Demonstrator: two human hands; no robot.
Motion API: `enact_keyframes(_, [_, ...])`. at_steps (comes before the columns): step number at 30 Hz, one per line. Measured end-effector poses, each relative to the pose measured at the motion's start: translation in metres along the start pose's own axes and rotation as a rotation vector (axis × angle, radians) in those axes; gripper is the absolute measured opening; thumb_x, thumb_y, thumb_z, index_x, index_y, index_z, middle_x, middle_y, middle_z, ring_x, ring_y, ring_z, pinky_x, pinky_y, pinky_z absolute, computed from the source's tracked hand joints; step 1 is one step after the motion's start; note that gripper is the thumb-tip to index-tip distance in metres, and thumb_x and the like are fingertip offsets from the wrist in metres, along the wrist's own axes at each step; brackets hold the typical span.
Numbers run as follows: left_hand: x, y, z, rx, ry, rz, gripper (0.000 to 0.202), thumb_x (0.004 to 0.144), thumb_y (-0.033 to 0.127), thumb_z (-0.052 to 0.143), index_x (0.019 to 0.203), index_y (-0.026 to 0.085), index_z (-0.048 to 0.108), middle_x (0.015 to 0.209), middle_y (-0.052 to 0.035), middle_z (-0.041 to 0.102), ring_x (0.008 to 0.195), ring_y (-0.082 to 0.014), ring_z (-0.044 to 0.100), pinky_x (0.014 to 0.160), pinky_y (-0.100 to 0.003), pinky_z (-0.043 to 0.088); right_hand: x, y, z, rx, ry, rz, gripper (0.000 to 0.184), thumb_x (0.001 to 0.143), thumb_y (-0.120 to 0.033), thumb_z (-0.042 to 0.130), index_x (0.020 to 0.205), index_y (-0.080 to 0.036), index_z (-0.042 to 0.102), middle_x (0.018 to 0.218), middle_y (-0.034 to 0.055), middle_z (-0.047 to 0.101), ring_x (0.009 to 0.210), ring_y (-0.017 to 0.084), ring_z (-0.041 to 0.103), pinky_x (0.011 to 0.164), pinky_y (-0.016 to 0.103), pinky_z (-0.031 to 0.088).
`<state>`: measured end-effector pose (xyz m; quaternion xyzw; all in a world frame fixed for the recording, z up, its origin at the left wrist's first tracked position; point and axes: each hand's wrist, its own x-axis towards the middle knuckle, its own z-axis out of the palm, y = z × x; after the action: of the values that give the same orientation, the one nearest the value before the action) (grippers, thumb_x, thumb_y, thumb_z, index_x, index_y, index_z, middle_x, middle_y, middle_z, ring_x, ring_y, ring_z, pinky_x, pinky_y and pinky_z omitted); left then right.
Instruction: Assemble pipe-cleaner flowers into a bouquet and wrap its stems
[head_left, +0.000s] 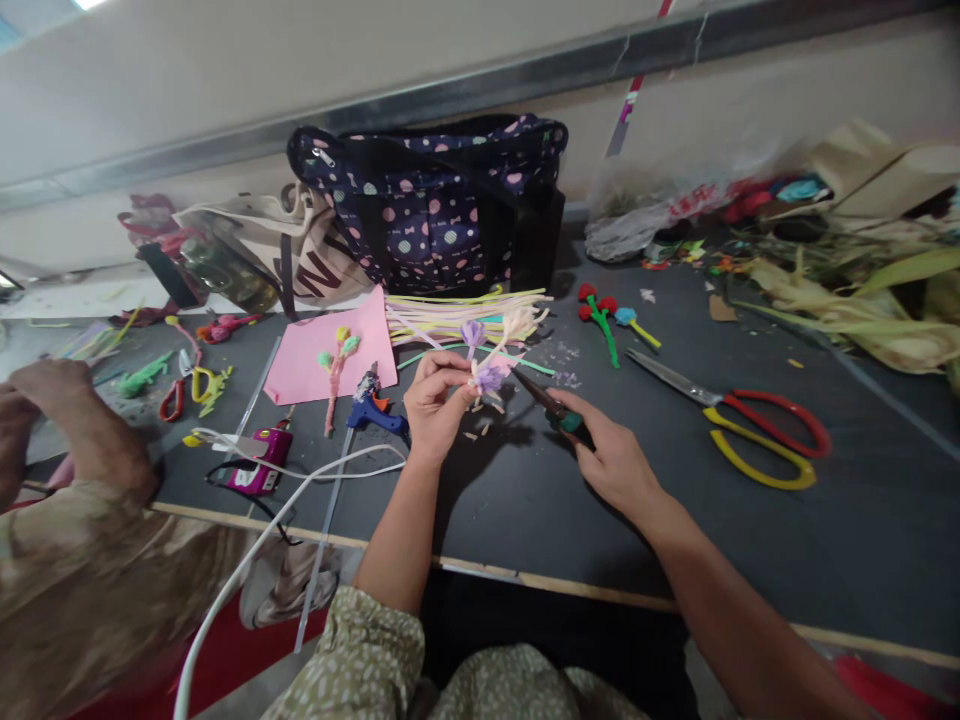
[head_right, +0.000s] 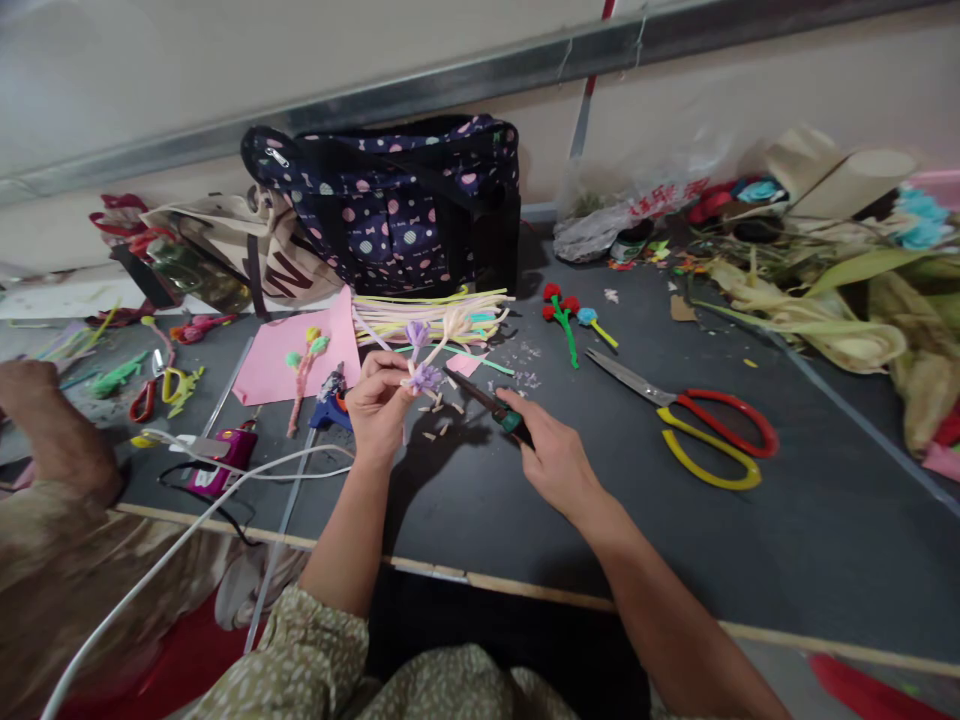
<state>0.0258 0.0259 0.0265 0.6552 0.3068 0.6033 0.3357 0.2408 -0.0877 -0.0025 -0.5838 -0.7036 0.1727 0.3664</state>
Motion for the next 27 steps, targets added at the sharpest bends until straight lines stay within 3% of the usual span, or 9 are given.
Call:
enact_keyframes(9, [-0.001,0.002,-0.001,0.158,0.052,0.101,0.005,0.076,0.023,0.076,0.08,0.023,0.073,0.088,-0.0029,0.065,0.087,-0.0161,0.06,0.079,-0.032,0.049,0.001,-0.003,-0.002,-0.209,0.103,-0.068,0.069,0.078,0.001,0.042,0.143,-0.022,0.042,0.122,0.0107,0.066,0.114,0.026,0.064,0.096,0.042,0.055])
enact_keyframes(15, [-0.002,0.007,0.001,0.223,0.043,0.166,0.007,0.076,0.019,0.076,0.082,0.022,0.073,0.09,-0.0026,0.065,0.087,-0.0157,0.06,0.077,-0.031,0.049,0.001,-0.001,-0.002,-0.288,0.146,-0.1,0.068,0.079,0.0,0.042,0.144,-0.019,0.04,0.124,0.0128,0.065,0.114,0.028,0.062,0.095,0.042,0.054])
enact_keyframes(27, [-0.003,0.011,0.003,0.284,0.04,0.213,0.007,0.077,0.02,0.076,0.082,0.022,0.072,0.089,-0.0026,0.064,0.085,-0.0154,0.06,0.076,-0.031,0.049,0.003,-0.005,-0.004,-0.345,0.157,-0.125,0.071,0.08,0.0,0.041,0.147,-0.022,0.034,0.119,0.0124,0.066,0.111,0.028,0.063,0.092,0.041,0.055])
